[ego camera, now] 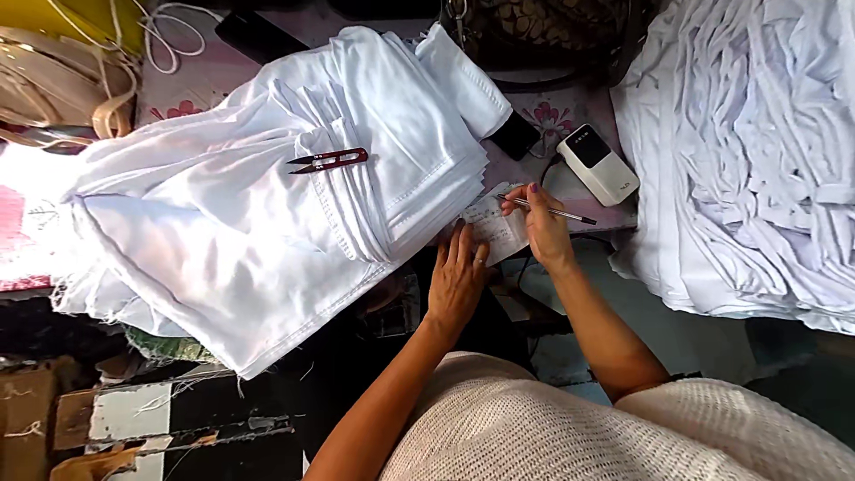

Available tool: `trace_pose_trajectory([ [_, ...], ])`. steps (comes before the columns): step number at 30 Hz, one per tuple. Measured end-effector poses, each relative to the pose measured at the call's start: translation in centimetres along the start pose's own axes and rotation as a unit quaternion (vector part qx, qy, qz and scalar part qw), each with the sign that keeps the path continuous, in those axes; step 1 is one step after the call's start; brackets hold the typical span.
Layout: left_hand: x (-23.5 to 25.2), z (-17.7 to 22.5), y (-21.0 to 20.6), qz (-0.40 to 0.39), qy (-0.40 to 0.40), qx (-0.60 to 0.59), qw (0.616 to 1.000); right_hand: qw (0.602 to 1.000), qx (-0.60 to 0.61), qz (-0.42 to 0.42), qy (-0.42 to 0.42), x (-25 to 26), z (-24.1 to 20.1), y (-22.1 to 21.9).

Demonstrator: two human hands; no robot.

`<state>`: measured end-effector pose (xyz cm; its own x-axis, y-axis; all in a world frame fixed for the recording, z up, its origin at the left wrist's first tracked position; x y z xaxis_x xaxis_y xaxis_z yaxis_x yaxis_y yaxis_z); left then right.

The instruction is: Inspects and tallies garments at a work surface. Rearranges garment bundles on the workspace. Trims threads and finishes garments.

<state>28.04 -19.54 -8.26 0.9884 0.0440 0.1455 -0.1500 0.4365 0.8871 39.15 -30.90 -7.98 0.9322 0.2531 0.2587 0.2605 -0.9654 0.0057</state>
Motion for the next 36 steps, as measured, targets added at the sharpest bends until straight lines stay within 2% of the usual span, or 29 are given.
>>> trace_pose_trajectory([
  [4,0.4,-0.3,0.5,-0.004,0.034,0.007,0.999,1.000,0.004,0.015,0.005,-0.6,0.2,-0.4],
  [7,0.6,0.9,1.0,0.000,0.066,0.011,0.998,1.000,-0.005,0.017,0.007,-0.9,0.3,-0.5],
  [11,1.0,3.2,-0.7,-0.010,0.002,-0.036,0.999,0.999,0.034,0.037,-0.006,-1.0,0.6,-0.2],
  [16,1.0,2.3,-2.0,-0.027,-0.023,0.009,0.999,0.996,0.076,0.046,-0.008,-0.5,0.7,0.3],
  [23,0.6,1.7,-2.0,-0.055,-0.020,0.024,0.998,0.997,-0.014,0.058,0.046,-0.6,0.1,0.6],
  [30,0.3,1.6,-2.0,-0.059,-0.020,0.033,0.997,0.986,-0.095,0.105,0.088,-0.9,-0.6,1.3],
  [36,-0.6,2.6,-1.6,0.006,-0.004,0.102,0.995,0.985,-0.108,0.108,0.081,-1.2,-0.6,1.2],
])
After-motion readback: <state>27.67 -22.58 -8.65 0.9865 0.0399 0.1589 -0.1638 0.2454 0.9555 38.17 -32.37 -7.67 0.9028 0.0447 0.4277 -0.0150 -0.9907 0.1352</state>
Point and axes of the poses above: each hand's wrist, its own x-axis towards the middle knuckle, its own y-axis out of the back of the hand, z = x × y, the point moved 10 cm from there along x, towards the middle knuckle, and after that the axes turned 12 degrees about y, right-handed, at the moved point
